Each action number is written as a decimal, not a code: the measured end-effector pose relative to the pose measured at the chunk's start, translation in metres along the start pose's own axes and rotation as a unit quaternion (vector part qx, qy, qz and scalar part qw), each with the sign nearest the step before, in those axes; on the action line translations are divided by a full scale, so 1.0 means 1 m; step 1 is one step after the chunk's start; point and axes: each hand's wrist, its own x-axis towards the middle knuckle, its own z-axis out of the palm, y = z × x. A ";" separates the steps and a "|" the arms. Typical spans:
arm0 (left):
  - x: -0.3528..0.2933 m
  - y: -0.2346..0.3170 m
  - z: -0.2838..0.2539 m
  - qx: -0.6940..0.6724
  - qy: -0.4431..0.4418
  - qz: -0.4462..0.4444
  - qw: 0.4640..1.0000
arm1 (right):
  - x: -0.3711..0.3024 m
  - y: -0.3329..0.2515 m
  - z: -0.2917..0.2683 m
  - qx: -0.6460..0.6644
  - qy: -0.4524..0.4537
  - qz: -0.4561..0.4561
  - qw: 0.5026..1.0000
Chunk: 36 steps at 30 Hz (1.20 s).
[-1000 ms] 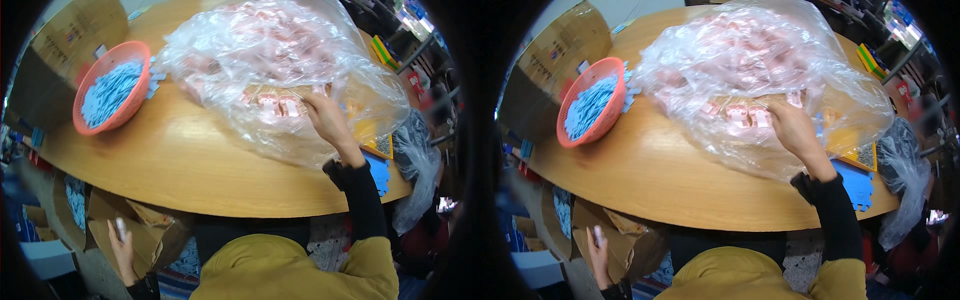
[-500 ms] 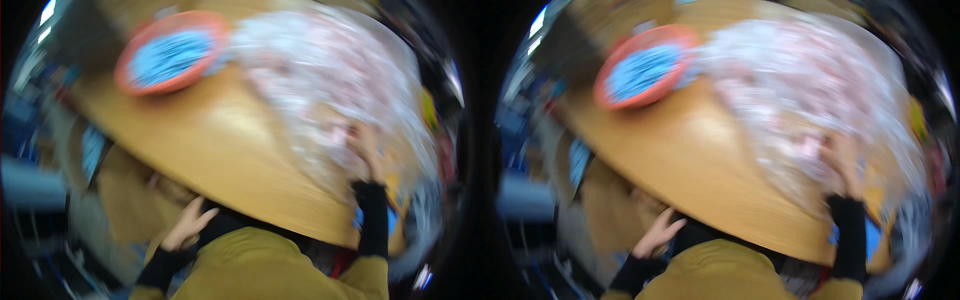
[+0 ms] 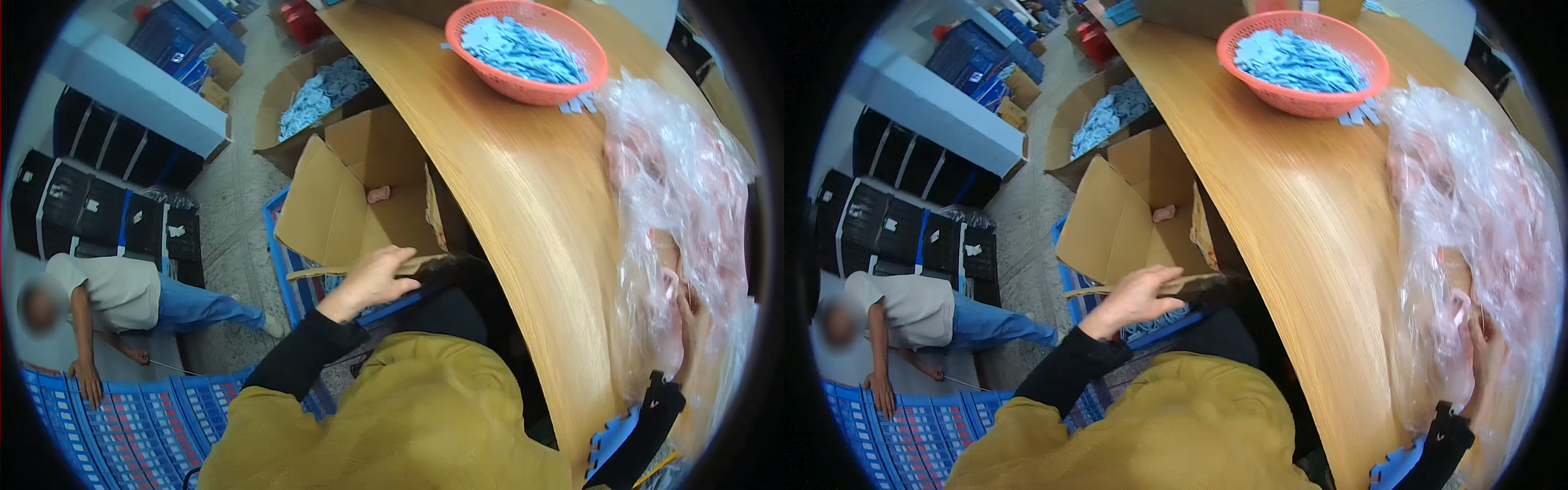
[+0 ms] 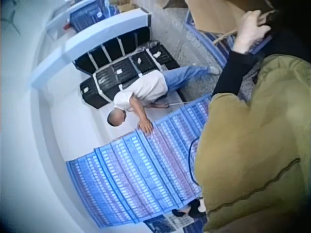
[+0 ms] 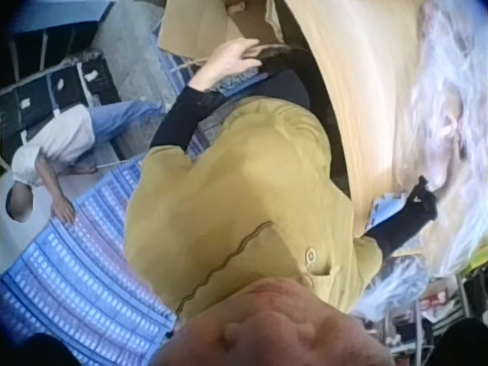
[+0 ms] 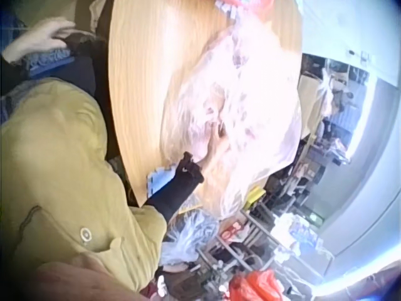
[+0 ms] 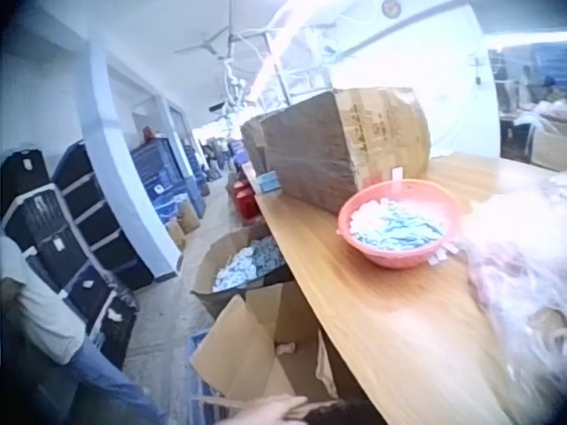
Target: Manually assembling small plastic toy housing components using a metal pin and small gears.
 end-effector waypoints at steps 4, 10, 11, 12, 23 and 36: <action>0.004 -0.020 -0.014 0.054 -0.076 -0.004 0.996 | -0.071 -0.086 0.023 -0.269 0.120 -0.044 0.955; 0.041 -0.046 -0.026 -0.268 -0.187 -0.100 0.940 | -0.177 -0.211 0.092 0.026 -0.102 -0.139 0.985; 0.060 -0.047 -0.023 -0.287 -0.182 -0.142 0.930 | -0.181 -0.240 0.124 0.045 -0.236 -0.171 0.956; 0.073 -0.045 -0.023 -0.302 -0.168 -0.190 0.919 | -0.181 -0.234 0.168 0.023 -0.306 -0.211 0.928; 0.146 -0.048 0.030 -0.228 -0.228 -0.121 0.939 | -0.114 -0.184 0.409 -0.068 -0.270 -0.213 0.937; 0.138 -0.076 0.009 -0.229 -0.253 -0.119 0.932 | -0.075 -0.155 0.453 -0.138 -0.045 -0.229 0.963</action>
